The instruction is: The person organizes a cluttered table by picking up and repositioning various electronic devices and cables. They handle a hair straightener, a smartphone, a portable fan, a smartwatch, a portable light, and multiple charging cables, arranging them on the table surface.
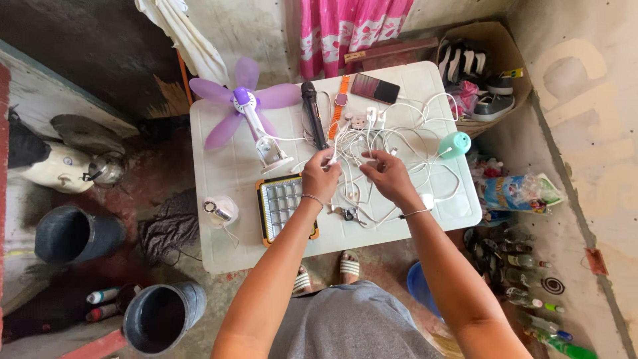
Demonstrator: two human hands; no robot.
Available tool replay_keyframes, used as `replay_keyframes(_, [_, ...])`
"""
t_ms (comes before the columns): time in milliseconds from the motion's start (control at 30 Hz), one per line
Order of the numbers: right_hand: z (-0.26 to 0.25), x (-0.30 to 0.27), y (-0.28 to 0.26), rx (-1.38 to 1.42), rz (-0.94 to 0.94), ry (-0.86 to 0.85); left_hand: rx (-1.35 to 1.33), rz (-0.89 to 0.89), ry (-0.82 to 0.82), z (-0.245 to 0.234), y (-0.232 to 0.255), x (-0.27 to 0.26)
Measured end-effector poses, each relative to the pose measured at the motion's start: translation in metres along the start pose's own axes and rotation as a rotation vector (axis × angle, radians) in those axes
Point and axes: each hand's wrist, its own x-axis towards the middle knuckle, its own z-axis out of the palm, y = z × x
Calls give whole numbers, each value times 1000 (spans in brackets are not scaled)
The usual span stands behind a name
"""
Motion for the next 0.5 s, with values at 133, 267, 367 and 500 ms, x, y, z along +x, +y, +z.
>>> replay_keyframes(133, [-3,6,11,49,61,-46,-5,-215,-52,-3,2,-2])
replay_keyframes(267, [-4,11,16,77,61,-66,-124,-318,-85,0,10,-5])
replay_keyframes(367, [-2,14,16,93,94,-52,-135,-341,-87,3,11,-7])
replay_keyframes(500, [1,18,18,168,103,-23,-144,-335,-86,5,8,-8])
